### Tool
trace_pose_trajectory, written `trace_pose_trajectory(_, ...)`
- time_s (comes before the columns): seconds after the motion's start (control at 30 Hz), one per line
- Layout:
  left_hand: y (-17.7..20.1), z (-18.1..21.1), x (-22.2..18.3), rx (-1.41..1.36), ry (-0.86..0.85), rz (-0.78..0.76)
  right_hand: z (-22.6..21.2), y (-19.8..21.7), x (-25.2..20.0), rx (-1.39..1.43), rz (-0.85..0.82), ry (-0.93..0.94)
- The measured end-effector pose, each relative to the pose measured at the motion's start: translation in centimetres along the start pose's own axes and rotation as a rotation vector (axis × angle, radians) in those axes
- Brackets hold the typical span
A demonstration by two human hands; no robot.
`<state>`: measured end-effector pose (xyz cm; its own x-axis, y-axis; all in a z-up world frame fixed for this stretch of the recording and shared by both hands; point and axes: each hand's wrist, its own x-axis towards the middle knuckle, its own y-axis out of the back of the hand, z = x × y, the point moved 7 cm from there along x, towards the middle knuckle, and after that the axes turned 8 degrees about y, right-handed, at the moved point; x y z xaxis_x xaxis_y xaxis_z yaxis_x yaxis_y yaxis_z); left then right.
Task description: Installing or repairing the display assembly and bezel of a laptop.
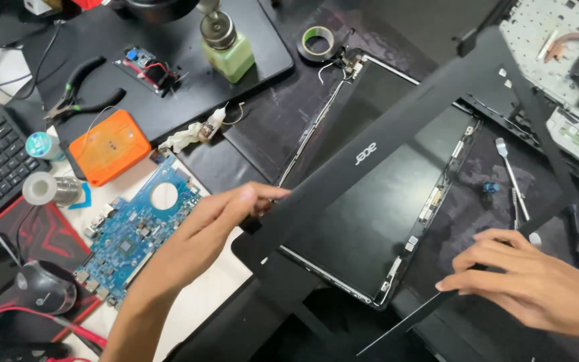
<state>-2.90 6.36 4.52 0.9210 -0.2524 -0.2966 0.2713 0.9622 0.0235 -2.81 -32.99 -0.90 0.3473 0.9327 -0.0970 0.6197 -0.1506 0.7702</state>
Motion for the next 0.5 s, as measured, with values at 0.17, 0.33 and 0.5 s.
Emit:
trace_pose_trajectory(0.17, -0.1, -2.2, -1.8, 0.139, 0.043, 0.043, 1.4, -0.3, 1.6, -0.085, -0.048, 0.048)
trace_pose_trajectory(0.33, 0.0, -3.3, -2.2, 0.324, 0.237, 0.129, 3.0, -0.1, 2.6, -0.125, -0.081, -0.040)
trace_pose_trajectory(0.5, 0.0, -5.0, -1.3, 0.255, 0.324, 0.160, 3.3, 1.0, 4.0, -0.100, -0.110, -0.091)
